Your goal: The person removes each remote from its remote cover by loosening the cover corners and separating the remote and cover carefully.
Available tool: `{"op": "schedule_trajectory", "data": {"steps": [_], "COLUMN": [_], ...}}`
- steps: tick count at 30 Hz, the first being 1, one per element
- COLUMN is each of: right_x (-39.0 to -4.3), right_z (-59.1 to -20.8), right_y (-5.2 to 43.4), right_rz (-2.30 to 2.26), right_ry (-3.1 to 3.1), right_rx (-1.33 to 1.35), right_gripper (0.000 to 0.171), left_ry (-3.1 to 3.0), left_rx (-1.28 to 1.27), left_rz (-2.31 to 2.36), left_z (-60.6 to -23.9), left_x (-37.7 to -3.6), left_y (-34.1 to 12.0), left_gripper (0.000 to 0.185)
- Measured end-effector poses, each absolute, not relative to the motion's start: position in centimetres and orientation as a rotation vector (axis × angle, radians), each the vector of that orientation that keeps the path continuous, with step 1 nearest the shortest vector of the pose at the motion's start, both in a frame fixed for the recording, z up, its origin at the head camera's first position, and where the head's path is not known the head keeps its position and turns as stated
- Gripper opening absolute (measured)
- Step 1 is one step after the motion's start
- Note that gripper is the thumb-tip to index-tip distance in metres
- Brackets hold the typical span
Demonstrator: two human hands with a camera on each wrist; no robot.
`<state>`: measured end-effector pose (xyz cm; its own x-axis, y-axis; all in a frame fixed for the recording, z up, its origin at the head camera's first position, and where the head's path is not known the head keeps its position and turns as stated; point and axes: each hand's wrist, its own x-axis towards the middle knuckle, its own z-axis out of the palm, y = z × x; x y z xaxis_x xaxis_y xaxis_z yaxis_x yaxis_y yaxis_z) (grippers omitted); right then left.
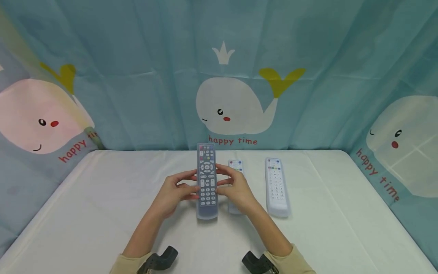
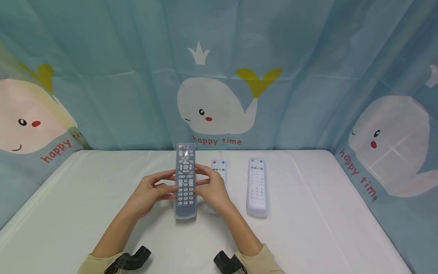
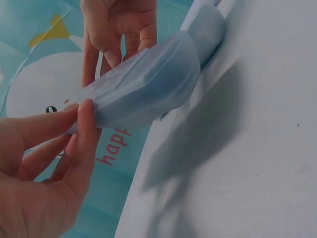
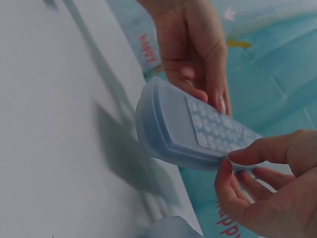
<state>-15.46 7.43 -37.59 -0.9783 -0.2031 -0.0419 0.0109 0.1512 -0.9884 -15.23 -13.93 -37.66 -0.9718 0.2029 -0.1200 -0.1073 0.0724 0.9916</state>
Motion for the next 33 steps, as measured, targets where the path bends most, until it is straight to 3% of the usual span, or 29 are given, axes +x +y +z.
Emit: {"op": "schedule_trajectory", "data": {"steps": [16,33], "right_x": [-15.7,-15.5], "right_z": [-36.8,-36.3], "right_y": [7.6,7.2], "right_rz": [-2.172,-2.363], "right_ry": [2.039,1.900], "right_rx": [0.021,0.086], "right_gripper": [0.030,0.026], "left_ry": [2.186,2.135], "left_rx": [0.036,0.166], "left_rz": [2.036,2.160], "left_z": [-36.9,-37.0], "left_x": [-14.8,-14.9], "left_y": [-13.5,-13.3], "left_gripper": [0.044,0.034]}}
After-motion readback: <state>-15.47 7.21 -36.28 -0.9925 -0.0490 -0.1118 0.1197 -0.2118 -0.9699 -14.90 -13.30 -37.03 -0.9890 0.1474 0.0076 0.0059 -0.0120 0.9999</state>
